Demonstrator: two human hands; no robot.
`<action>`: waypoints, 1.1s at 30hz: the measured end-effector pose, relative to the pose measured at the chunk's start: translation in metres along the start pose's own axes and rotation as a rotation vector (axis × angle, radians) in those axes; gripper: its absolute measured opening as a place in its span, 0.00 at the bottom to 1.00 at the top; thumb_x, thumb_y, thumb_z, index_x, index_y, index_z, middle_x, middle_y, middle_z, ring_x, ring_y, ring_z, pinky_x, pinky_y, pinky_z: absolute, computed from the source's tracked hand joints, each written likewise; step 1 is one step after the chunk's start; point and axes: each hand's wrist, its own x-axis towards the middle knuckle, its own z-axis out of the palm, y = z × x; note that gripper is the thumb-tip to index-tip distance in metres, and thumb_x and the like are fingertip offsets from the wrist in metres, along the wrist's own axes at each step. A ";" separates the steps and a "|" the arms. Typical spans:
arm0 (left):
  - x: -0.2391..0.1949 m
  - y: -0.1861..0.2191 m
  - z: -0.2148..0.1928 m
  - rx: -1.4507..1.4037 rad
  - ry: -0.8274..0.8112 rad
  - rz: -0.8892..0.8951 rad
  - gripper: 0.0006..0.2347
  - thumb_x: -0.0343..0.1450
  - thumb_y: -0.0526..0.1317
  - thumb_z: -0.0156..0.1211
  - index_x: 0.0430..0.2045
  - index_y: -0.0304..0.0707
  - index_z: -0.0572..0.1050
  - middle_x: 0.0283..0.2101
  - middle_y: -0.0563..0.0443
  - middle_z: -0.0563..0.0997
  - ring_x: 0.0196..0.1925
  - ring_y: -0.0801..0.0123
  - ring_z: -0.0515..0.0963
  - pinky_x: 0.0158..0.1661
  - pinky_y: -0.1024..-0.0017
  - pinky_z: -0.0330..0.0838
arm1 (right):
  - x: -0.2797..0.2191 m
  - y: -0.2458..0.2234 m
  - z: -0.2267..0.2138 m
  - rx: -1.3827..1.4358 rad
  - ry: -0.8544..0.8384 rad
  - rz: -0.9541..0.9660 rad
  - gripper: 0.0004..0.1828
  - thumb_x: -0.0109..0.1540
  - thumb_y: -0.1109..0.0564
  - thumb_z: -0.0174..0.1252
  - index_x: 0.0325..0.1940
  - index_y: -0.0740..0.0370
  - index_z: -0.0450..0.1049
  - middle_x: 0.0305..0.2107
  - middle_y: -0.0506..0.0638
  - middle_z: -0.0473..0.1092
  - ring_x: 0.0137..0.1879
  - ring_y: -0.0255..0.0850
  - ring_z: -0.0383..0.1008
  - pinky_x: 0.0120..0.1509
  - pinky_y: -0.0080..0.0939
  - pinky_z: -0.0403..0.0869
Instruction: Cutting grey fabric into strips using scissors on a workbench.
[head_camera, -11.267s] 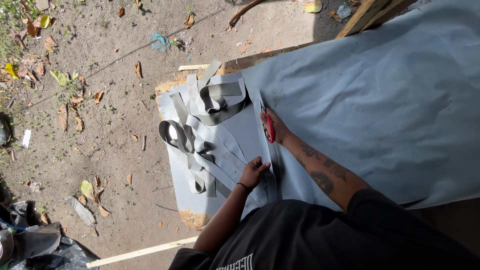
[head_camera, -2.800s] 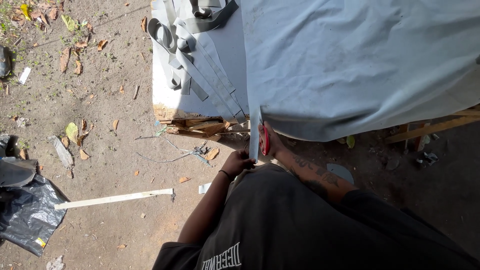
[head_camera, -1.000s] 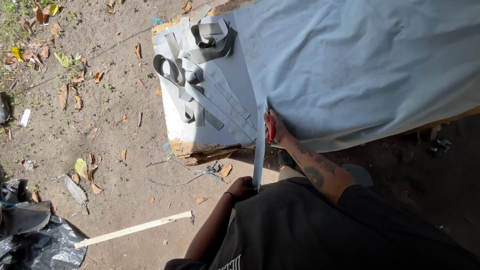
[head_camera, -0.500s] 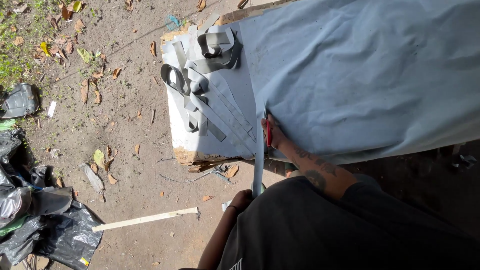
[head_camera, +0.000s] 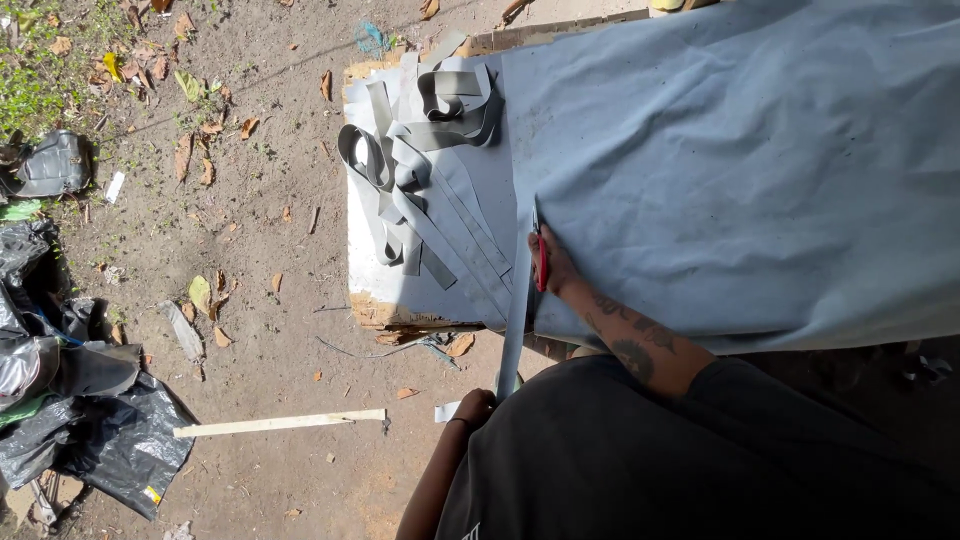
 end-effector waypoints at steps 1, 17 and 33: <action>-0.001 0.000 -0.002 -0.006 0.003 -0.001 0.12 0.68 0.42 0.61 0.38 0.35 0.82 0.41 0.34 0.84 0.50 0.36 0.81 0.49 0.47 0.75 | 0.004 0.003 0.001 -0.005 -0.005 0.000 0.43 0.70 0.30 0.50 0.79 0.56 0.48 0.25 0.56 0.70 0.22 0.42 0.74 0.28 0.37 0.77; 0.006 0.001 0.005 0.057 0.031 -0.116 0.15 0.68 0.50 0.62 0.36 0.39 0.84 0.39 0.38 0.85 0.47 0.42 0.83 0.48 0.50 0.77 | 0.052 -0.027 -0.002 0.090 -0.039 0.011 0.44 0.68 0.28 0.52 0.79 0.51 0.49 0.25 0.55 0.66 0.22 0.41 0.71 0.27 0.35 0.76; -0.003 0.005 -0.013 -0.200 0.016 -0.338 0.03 0.60 0.30 0.54 0.16 0.38 0.73 0.24 0.49 0.78 0.27 0.66 0.74 0.29 0.67 0.63 | 0.068 -0.101 -0.001 0.055 -0.137 0.055 0.56 0.61 0.25 0.45 0.82 0.55 0.35 0.21 0.47 0.62 0.20 0.34 0.62 0.23 0.37 0.69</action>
